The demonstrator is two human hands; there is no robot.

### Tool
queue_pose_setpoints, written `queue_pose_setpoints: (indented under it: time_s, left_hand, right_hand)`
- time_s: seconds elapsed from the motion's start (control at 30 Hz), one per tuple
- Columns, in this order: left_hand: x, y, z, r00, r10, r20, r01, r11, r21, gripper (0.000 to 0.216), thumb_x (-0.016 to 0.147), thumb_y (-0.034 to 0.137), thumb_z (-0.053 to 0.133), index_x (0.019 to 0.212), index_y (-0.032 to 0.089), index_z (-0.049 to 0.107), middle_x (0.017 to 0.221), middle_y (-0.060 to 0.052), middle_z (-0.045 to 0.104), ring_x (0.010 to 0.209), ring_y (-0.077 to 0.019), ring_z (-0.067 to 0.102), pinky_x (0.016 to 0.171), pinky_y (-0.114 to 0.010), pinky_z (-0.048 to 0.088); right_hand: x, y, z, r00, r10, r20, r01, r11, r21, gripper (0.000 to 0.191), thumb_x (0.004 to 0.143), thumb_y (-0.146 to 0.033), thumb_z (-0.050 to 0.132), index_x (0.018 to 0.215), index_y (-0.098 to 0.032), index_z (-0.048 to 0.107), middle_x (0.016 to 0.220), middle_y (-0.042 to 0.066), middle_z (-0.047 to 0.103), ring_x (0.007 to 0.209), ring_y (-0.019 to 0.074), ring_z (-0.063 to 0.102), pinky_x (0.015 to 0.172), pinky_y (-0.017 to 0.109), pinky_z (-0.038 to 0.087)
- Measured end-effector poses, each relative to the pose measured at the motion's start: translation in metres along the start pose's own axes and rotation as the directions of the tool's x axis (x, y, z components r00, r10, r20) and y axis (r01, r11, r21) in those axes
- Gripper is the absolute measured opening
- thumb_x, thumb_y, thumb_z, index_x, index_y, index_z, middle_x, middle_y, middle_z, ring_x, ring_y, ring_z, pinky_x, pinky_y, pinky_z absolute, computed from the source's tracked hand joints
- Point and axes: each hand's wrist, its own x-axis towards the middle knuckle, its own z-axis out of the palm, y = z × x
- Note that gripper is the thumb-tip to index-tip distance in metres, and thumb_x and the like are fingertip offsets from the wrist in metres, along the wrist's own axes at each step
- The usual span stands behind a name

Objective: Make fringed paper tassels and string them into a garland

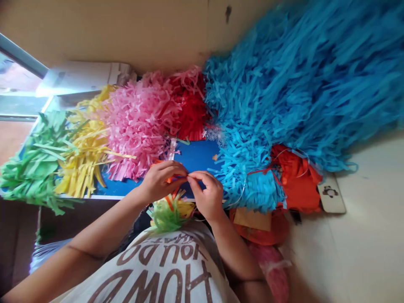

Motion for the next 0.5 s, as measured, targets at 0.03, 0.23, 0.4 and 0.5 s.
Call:
queue_pose_setpoints:
  time_s: [0.03, 0.23, 0.4, 0.5]
  left_hand:
    - [0.0, 0.001, -0.001, 0.998, -0.04, 0.05, 0.039, 0.999, 0.011, 0.014, 0.094, 0.027, 0.06, 0.086, 0.016, 0.066, 0.083, -0.006, 0.073, 0.075, -0.0125, 0.068, 0.07, -0.022, 0.055]
    - [-0.013, 0.004, -0.024, 0.978, -0.197, 0.061, 0.202, 0.977, -0.074, 0.016, 0.091, 0.033, 0.064, 0.084, 0.02, 0.071, 0.071, -0.001, 0.073, 0.058, -0.0101, 0.065, 0.057, -0.018, 0.051]
    - [-0.019, 0.004, -0.038, 0.884, -0.467, 0.015, 0.436, 0.815, -0.381, 0.018, 0.081, 0.04, 0.074, 0.079, 0.023, 0.072, 0.068, -0.001, 0.073, 0.056, -0.0142, 0.066, 0.048, -0.021, 0.052]
    - [-0.013, 0.01, -0.03, 0.83, -0.526, 0.186, 0.539, 0.669, -0.511, 0.027, 0.087, 0.044, 0.066, 0.078, 0.019, 0.068, 0.065, -0.003, 0.072, 0.054, -0.0142, 0.065, 0.046, -0.02, 0.052]
  right_hand:
    - [0.001, -0.001, -0.001, 0.999, -0.017, 0.028, 0.017, 1.0, -0.004, 0.014, 0.092, -0.033, 0.062, 0.088, -0.027, 0.074, 0.088, 0.002, 0.075, 0.084, 0.0181, 0.07, 0.081, 0.032, 0.056]
    - [0.024, 0.046, -0.104, 0.974, -0.109, -0.198, 0.027, 0.925, -0.379, 0.017, 0.09, -0.039, 0.064, 0.088, -0.027, 0.075, 0.091, 0.004, 0.074, 0.087, 0.021, 0.067, 0.082, 0.036, 0.054]
    - [0.037, 0.117, -0.252, 0.962, 0.088, -0.259, -0.269, 0.472, -0.839, 0.021, 0.083, -0.027, 0.06, 0.092, -0.024, 0.078, 0.1, 0.01, 0.071, 0.082, 0.0234, 0.061, 0.074, 0.036, 0.046]
    - [0.04, 0.139, -0.281, 0.962, 0.24, -0.133, -0.207, 0.32, -0.925, 0.025, 0.083, -0.021, 0.057, 0.094, -0.024, 0.079, 0.104, 0.01, 0.07, 0.078, 0.0206, 0.058, 0.065, 0.033, 0.039]
